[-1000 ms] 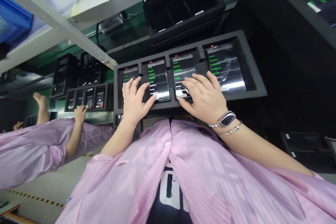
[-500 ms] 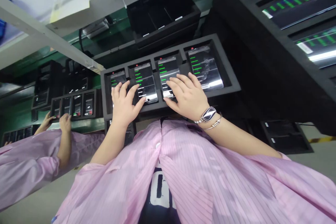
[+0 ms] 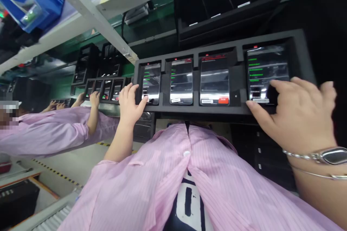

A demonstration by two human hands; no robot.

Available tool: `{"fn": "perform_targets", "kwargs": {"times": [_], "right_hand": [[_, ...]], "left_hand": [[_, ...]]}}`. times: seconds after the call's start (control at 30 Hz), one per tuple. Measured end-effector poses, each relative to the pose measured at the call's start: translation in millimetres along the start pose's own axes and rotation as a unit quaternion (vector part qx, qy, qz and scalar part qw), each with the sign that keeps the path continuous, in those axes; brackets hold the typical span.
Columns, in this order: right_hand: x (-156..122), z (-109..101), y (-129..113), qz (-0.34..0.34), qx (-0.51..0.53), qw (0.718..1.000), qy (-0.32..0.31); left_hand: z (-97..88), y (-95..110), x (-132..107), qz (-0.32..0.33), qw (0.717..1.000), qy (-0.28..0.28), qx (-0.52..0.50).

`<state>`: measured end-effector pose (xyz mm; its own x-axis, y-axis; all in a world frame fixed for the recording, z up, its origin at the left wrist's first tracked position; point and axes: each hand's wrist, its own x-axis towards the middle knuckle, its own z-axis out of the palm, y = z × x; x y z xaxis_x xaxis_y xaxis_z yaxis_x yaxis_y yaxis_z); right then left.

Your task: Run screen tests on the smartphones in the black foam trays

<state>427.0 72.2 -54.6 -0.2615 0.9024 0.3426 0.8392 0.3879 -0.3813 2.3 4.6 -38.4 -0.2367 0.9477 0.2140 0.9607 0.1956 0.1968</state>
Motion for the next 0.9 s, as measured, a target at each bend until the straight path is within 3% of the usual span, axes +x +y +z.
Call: {"fn": "perform_targets", "kwargs": {"times": [0.13,0.23,0.33,0.47,0.57,0.63,0.7,0.9], "right_hand": [[3,-1,0,-0.021,0.026,0.998,0.044],[15,0,-10,-0.044,0.051,0.997,0.045],[36,16,-29,-0.081,0.062,0.995,0.009],[66,54,-55,-0.104,0.012,0.994,0.036],[79,73,-64,-0.084,-0.003,0.996,0.038],[82,76,-65,-0.067,-0.008,0.997,0.047],[83,77,-67,-0.058,-0.012,0.997,0.040],[95,69,-79,-0.061,-0.021,0.994,-0.086]], "left_hand": [[0.0,-5,2,-0.002,0.998,-0.056,-0.024],[-9.6,6,11,0.000,0.998,-0.064,0.015],[-12.4,37,29,0.077,0.997,-0.018,0.005],[10.7,95,53,0.227,0.972,-0.030,-0.055],[33.0,121,60,0.218,0.974,0.004,-0.062],[41.5,125,60,0.206,0.976,0.021,-0.061],[44.6,124,60,0.217,0.974,0.003,-0.062],[39.0,123,70,0.224,0.972,-0.071,-0.030]]}}
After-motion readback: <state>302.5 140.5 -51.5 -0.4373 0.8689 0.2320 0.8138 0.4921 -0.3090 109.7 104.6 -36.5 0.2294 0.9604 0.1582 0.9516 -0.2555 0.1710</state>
